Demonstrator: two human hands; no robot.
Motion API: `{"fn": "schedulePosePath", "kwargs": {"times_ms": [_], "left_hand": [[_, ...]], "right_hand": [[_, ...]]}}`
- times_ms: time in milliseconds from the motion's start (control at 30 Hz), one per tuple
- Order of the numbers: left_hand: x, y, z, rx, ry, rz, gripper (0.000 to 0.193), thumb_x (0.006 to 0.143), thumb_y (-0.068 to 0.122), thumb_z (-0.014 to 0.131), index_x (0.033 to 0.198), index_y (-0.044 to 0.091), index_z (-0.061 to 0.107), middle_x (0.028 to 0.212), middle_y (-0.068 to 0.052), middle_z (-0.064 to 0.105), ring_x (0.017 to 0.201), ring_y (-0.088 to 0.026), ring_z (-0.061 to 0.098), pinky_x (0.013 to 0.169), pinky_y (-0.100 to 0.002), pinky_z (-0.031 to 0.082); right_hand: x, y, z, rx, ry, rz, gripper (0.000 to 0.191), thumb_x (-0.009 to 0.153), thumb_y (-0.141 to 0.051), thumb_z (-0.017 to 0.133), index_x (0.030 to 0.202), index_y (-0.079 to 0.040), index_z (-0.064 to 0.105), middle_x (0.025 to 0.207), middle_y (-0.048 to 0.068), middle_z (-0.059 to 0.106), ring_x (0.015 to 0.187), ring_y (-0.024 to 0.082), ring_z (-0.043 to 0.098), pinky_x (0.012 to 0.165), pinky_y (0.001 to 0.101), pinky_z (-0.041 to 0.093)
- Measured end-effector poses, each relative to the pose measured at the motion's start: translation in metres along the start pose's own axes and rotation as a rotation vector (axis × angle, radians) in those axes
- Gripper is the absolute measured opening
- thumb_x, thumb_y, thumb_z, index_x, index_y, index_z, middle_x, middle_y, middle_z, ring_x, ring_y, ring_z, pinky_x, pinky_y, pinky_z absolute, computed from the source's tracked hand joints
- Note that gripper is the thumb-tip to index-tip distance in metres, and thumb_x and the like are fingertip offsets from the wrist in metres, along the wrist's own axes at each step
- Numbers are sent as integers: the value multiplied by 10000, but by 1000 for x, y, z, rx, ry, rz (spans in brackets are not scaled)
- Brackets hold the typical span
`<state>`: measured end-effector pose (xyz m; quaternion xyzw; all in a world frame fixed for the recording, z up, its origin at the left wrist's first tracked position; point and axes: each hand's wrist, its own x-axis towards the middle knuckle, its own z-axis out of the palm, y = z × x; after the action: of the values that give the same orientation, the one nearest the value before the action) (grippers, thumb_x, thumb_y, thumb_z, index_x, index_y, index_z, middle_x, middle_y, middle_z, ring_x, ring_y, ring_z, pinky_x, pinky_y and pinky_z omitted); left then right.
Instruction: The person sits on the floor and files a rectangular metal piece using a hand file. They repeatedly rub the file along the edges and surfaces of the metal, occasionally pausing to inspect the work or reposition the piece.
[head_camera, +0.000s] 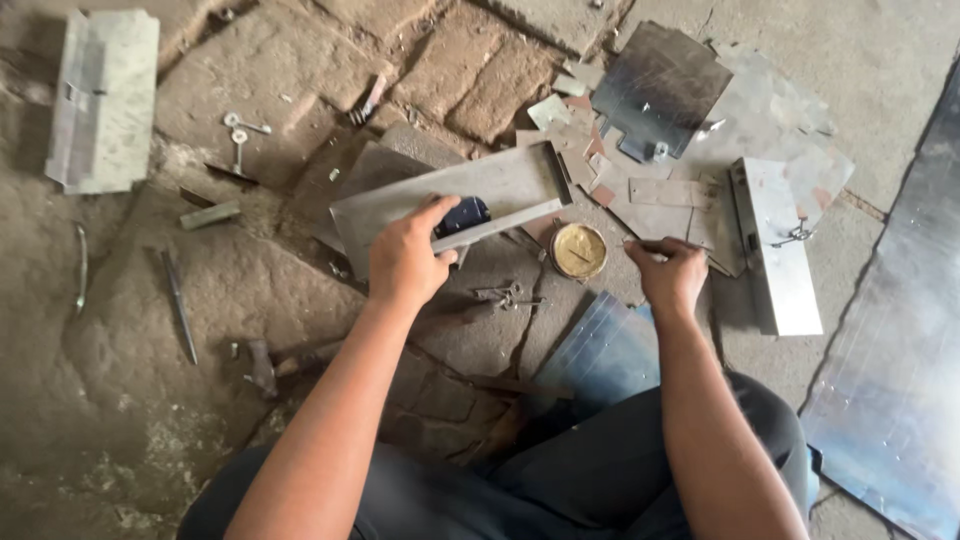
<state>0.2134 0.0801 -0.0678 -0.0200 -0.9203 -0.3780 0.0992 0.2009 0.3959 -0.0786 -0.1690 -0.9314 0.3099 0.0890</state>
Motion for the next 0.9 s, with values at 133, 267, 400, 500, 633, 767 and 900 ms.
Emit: {"fn": "schedulePosePath", "kwargs": {"times_ms": [133,267,400,500,633,767,900], "left_hand": [[2,3,-4,16,-46,-41,701,668,77,880,1315,235,659,1334,-65,678,1100,-331,686,921,-419,544],[4,3,-7,18,-51,-51,724,661,87,882,1327,243,645,1322,-73,679,1088,-334,688,910,-421,547],[4,1,-8,41,-95,-99,717,678,93,884,1333,257,643,1283,-70,695,1066,-346,687,900,-434,545],[4,2,-5,9,-71,-72,698,667,104,896,1308,250,661,1286,-59,702,1080,-353,683,902,-442,540],[4,3,-2,-34,-14,9,709,641,94,898,1299,221,666,1312,-78,690,1103,-355,681,925,-430,544],[6,9,-11,1,-37,-16,733,627,104,917,1304,239,670,1304,-95,684,1088,-367,678,899,-435,541],[13,15,-18,65,-167,-167,761,678,146,908,1365,307,623,1164,-96,727,987,-326,729,844,-418,579]], "right_hand": [[-2,-15,3,-66,102,-191,243,763,-326,909,869,-115,850,791,118,752,781,303,677,793,394,515],[-4,-25,1,-3,26,-76,261,782,-328,884,921,-112,837,803,122,735,744,267,674,730,384,524],[-3,-28,2,51,-82,33,298,759,-348,882,947,-122,832,810,94,741,722,233,681,697,368,531],[0,-24,5,-2,-144,117,297,742,-354,878,945,-142,830,808,96,746,710,219,698,688,359,557],[2,-21,3,-48,-161,177,326,733,-351,908,992,-159,857,827,146,714,757,261,678,728,382,547],[4,-38,-3,222,-34,45,453,809,-335,903,1149,-82,743,1030,87,737,958,217,701,806,342,566],[4,-89,-2,263,-213,-366,457,866,-249,828,1283,-109,703,1272,113,706,1143,229,678,898,368,579]]}}
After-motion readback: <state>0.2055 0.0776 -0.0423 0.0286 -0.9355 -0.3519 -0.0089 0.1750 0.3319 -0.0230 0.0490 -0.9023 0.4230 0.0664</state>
